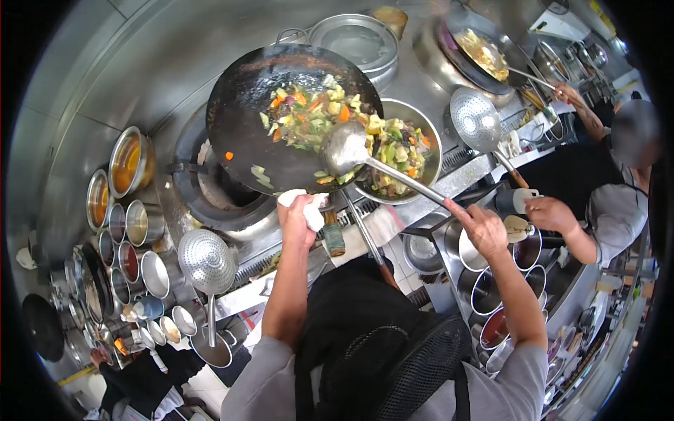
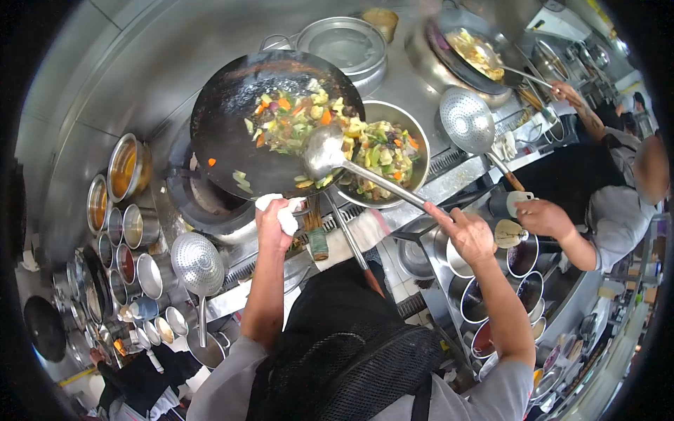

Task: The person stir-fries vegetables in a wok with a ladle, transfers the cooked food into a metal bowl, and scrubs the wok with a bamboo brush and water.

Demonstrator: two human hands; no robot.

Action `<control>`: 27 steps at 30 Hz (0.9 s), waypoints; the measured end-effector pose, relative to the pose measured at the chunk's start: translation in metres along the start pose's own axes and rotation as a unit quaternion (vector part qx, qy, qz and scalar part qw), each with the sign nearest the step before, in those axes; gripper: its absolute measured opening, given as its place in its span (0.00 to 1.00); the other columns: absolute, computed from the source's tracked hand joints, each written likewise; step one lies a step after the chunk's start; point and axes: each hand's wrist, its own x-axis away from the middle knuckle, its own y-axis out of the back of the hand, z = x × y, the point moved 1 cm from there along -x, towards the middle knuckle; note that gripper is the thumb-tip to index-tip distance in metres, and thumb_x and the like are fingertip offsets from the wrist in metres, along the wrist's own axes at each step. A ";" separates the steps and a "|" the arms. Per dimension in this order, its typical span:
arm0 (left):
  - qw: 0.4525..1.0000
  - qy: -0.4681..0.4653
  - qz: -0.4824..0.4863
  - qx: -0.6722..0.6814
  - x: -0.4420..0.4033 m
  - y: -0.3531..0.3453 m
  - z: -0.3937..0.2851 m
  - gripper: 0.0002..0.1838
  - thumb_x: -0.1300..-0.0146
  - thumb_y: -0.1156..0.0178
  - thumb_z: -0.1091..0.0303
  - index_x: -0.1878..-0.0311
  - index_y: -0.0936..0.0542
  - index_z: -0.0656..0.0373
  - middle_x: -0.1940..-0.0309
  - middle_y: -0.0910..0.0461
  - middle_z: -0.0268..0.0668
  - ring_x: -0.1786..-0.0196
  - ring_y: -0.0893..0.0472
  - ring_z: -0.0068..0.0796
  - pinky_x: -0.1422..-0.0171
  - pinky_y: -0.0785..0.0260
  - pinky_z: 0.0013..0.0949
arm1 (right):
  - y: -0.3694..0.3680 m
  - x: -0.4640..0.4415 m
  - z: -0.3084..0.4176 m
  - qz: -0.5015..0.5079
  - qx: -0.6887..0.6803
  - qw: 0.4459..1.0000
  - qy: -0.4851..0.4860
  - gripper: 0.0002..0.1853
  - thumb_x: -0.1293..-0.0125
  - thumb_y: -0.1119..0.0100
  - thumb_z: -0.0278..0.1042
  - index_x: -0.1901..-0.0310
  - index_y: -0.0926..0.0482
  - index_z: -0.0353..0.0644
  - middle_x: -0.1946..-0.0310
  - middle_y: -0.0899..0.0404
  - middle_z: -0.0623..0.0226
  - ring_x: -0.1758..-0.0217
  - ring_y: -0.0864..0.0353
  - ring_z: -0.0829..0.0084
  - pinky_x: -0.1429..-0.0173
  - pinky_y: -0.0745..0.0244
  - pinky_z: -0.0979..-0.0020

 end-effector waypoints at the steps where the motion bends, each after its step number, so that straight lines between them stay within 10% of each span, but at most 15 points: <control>1: 1.000 -0.009 0.000 0.005 -0.001 -0.001 0.001 0.08 0.43 0.39 0.79 0.60 0.22 0.68 0.67 0.17 0.42 0.67 0.13 0.38 0.61 0.17 0.40 | 0.002 0.004 -0.006 -0.010 0.001 1.000 0.002 0.48 0.39 0.40 0.24 0.19 0.39 0.79 0.73 0.29 0.70 0.75 0.21 0.68 0.69 0.19 0.63; 19: 0.998 -0.059 -0.002 -0.004 -0.018 -0.009 0.018 0.13 0.42 0.40 0.82 0.53 0.23 0.66 0.63 0.18 0.40 0.67 0.15 0.36 0.63 0.18 0.39 | 0.082 0.049 -0.061 0.039 0.018 0.998 -0.056 0.51 0.50 0.26 0.35 0.20 0.34 0.71 0.70 0.30 0.68 0.72 0.21 0.66 0.64 0.20 0.61; 27: 0.997 -0.071 0.012 0.005 -0.009 -0.010 0.001 0.11 0.43 0.40 0.81 0.55 0.22 0.66 0.65 0.18 0.39 0.67 0.15 0.36 0.64 0.18 0.39 | 0.012 -0.025 0.022 0.012 -0.054 0.998 -0.014 0.49 0.40 0.38 0.23 0.18 0.40 0.74 0.69 0.26 0.69 0.69 0.17 0.66 0.63 0.17 0.62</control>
